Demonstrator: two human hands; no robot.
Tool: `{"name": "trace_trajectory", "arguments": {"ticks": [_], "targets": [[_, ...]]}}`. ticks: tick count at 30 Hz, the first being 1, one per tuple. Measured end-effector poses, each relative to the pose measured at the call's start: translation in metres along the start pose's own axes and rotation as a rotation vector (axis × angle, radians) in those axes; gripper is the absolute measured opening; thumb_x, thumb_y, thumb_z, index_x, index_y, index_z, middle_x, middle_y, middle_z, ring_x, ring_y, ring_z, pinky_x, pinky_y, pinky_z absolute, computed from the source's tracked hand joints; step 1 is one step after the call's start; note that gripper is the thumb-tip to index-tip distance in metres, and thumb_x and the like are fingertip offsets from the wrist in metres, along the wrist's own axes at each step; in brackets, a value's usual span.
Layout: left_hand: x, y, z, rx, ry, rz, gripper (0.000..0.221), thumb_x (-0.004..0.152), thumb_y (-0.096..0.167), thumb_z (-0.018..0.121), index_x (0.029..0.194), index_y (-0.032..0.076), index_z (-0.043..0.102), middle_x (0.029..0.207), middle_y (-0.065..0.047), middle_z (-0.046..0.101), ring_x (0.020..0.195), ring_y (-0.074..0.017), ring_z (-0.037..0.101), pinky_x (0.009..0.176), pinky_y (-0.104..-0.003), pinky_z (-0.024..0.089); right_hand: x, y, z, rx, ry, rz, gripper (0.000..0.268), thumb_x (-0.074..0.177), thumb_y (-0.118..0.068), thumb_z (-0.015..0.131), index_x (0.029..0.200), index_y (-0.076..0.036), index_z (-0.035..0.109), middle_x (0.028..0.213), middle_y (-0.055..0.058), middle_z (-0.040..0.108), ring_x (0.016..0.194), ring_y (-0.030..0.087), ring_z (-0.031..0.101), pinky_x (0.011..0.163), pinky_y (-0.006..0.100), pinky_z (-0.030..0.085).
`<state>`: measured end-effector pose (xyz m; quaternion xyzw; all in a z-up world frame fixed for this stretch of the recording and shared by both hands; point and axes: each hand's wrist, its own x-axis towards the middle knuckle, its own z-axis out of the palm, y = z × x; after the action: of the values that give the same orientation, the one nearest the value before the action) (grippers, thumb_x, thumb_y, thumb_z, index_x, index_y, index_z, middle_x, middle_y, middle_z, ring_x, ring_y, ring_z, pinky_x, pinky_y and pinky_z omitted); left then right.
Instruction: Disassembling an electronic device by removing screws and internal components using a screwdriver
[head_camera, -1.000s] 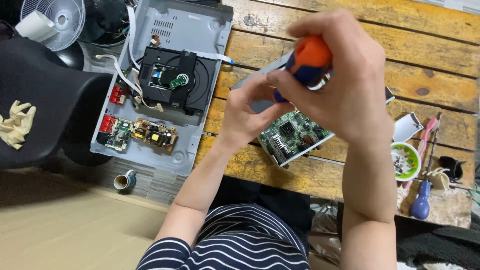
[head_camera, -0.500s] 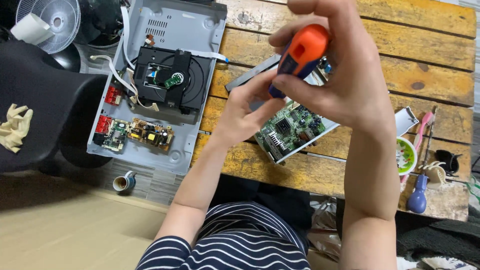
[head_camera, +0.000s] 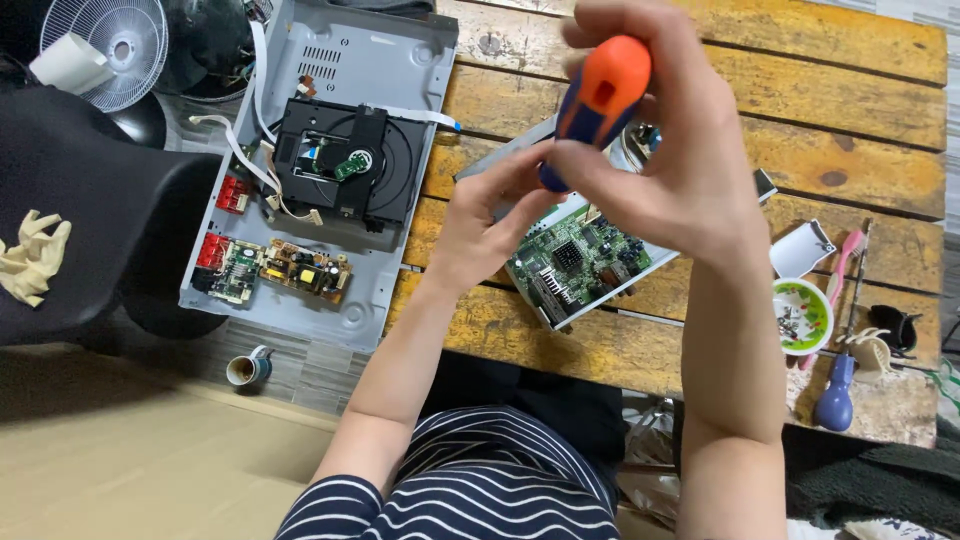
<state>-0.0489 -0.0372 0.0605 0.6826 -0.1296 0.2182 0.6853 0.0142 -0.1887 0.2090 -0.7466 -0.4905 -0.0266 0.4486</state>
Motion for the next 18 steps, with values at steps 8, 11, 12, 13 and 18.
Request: {"name": "trace_trajectory", "arguments": {"ticks": [8,11,12,13,18], "targets": [[0.002,0.009,0.003,0.036,0.067,0.04,0.046,0.094,0.008,0.075,0.134,0.009,0.052,0.118,-0.009,0.069,0.101,-0.0178,0.073,0.094,-0.031,0.063,-0.003,0.008,0.005,0.035,0.036,0.011,0.062,0.088,0.001,0.079,0.136,-0.001,0.04,0.115,0.018,0.058,0.094,0.022,0.06,0.081,0.03,0.053],[0.0,0.002,0.0,0.002,0.007,-0.015,0.047,0.099,0.01,0.069,0.142,0.007,0.051,0.122,-0.01,0.071,0.105,-0.0181,0.074,0.097,-0.032,0.063,-0.004,0.009,0.003,0.082,0.005,-0.039,0.06,0.087,0.008,0.068,0.137,-0.002,0.037,0.129,0.023,0.06,0.116,0.028,0.064,0.092,0.033,0.056],[-0.001,-0.002,0.0,0.112,0.064,-0.018,0.044,0.095,0.01,0.072,0.136,0.007,0.057,0.11,-0.008,0.075,0.099,-0.0155,0.075,0.092,-0.03,0.063,-0.004,0.01,0.003,0.014,0.009,-0.069,0.059,0.087,0.004,0.068,0.138,-0.002,0.038,0.135,0.023,0.058,0.124,0.03,0.063,0.09,0.033,0.057],[0.001,0.002,0.003,0.112,0.066,-0.021,0.044,0.095,0.01,0.072,0.136,0.007,0.057,0.11,-0.008,0.075,0.099,-0.0155,0.075,0.092,-0.03,0.063,-0.005,0.011,0.006,0.015,0.006,-0.067,0.059,0.087,0.004,0.068,0.138,-0.002,0.038,0.135,0.023,0.058,0.124,0.03,0.063,0.09,0.033,0.057],[0.006,0.005,0.012,0.12,0.15,0.08,0.042,0.088,0.006,0.08,0.126,0.009,0.06,0.102,-0.008,0.076,0.088,-0.0173,0.076,0.087,-0.032,0.066,-0.008,0.012,0.012,-0.21,0.135,0.056,0.066,0.089,-0.008,0.092,0.132,-0.008,0.042,0.099,0.012,0.057,0.075,0.023,0.058,0.063,0.032,0.047]]}}
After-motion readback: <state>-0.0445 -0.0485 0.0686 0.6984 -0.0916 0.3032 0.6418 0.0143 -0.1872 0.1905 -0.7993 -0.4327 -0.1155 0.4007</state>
